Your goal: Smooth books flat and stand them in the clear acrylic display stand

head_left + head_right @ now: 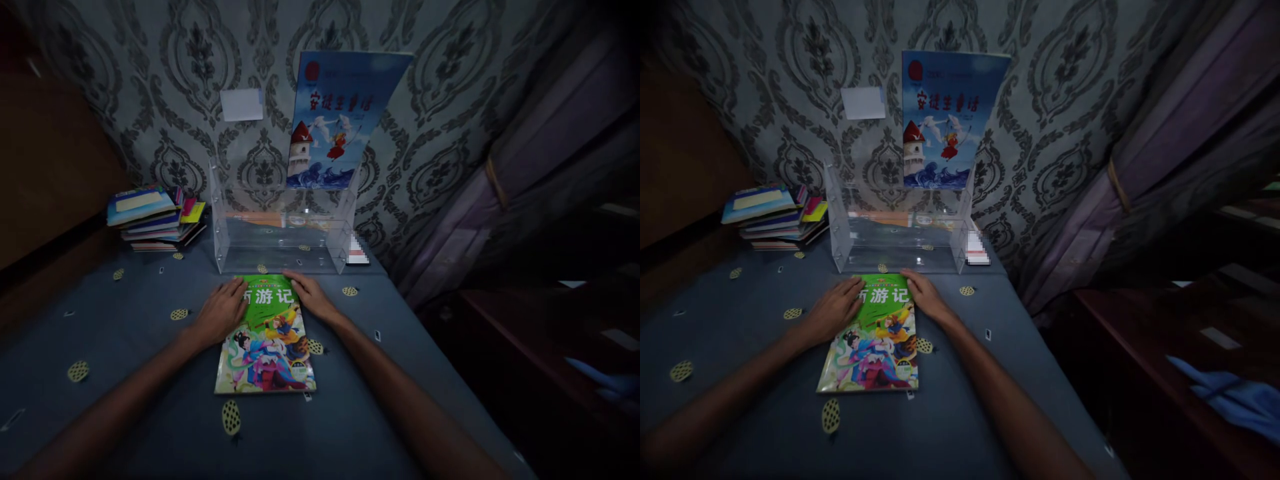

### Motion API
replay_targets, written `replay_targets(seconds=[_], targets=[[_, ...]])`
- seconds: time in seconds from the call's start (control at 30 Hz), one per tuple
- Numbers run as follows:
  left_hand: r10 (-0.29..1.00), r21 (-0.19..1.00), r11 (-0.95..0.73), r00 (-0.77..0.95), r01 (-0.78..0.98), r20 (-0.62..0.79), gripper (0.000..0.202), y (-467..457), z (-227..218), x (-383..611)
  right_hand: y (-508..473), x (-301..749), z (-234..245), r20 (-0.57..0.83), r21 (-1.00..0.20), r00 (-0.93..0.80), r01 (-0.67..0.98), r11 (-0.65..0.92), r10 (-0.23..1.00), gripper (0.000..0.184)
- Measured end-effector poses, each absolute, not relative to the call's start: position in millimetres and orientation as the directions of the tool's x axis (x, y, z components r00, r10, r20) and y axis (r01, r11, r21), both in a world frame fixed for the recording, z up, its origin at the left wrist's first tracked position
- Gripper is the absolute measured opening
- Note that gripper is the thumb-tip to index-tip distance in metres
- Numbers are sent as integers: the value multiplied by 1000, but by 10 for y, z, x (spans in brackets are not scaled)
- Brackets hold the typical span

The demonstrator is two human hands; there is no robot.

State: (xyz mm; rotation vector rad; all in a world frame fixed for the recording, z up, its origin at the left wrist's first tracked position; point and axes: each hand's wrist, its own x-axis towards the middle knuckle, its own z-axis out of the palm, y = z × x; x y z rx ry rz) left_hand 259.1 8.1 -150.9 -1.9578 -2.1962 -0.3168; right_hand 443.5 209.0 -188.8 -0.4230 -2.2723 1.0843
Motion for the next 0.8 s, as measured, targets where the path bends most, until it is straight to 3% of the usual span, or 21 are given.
replay_targets(seconds=[0.13,0.3,0.53,0.8], targets=[[968,73,71,-86,995,234,44,246,-1495,2626,2150,4439,-1841,305,-887,-765,-12,461,567,39],[982,111,-11,-10,994,187,44,529,-1464,2775,2148,4432,-1823,310,-912,-756,-66,405,576,41],[976,140,-188,169,972,137,46,740,-1387,3001,2157,4420,-1835,323,-905,-765,-76,419,558,48],[933,159,-359,346,920,101,46,487,-1372,3261,2119,4427,-1800,346,-825,-789,2,565,508,45]])
